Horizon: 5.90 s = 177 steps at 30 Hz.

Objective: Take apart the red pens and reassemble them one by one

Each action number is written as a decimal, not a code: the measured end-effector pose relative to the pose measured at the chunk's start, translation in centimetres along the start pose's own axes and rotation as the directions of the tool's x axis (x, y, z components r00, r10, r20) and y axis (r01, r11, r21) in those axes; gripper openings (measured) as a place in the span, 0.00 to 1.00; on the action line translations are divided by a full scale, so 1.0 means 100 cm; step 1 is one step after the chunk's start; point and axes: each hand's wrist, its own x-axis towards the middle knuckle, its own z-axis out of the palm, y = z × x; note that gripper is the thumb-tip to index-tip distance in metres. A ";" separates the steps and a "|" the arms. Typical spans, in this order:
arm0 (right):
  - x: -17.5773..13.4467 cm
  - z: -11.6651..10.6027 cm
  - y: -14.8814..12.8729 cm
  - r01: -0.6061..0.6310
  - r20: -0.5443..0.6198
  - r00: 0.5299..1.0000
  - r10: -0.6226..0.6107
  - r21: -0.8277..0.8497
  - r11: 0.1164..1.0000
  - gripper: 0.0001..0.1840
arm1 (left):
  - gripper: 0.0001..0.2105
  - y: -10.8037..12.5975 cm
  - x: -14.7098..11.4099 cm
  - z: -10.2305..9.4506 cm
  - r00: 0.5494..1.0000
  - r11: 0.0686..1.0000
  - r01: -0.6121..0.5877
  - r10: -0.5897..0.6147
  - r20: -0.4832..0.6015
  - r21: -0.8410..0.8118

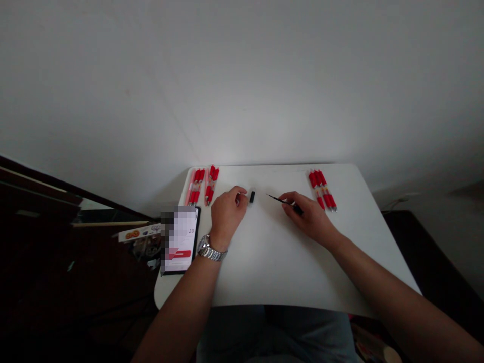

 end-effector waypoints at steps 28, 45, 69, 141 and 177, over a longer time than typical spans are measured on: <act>0.002 0.001 -0.009 -0.033 0.060 0.996 0.067 -0.449 0.893 0.18 | 0.13 0.003 0.002 0.005 0.952 0.946 -0.303 0.307 0.012 -0.119; 0.002 -0.001 -0.009 -0.009 0.073 0.996 0.043 -0.419 0.908 0.17 | 0.16 0.000 0.000 0.009 0.923 0.927 -0.374 0.373 0.091 -0.003; 0.003 -0.002 0.004 -0.011 0.002 1.000 0.012 -0.145 0.989 0.13 | 0.14 0.001 0.000 0.009 0.949 0.949 -0.315 0.314 0.031 0.035; -0.001 0.005 -0.003 -0.061 0.018 0.998 0.059 0.367 0.928 0.14 | 0.10 0.020 -0.005 0.016 0.986 0.311 0.103 0.094 0.139 -0.945; 0.002 0.012 0.003 -0.090 -0.064 0.990 0.123 0.382 0.920 0.12 | 0.08 -0.014 0.007 0.011 0.992 0.954 -0.119 0.101 -0.080 -0.275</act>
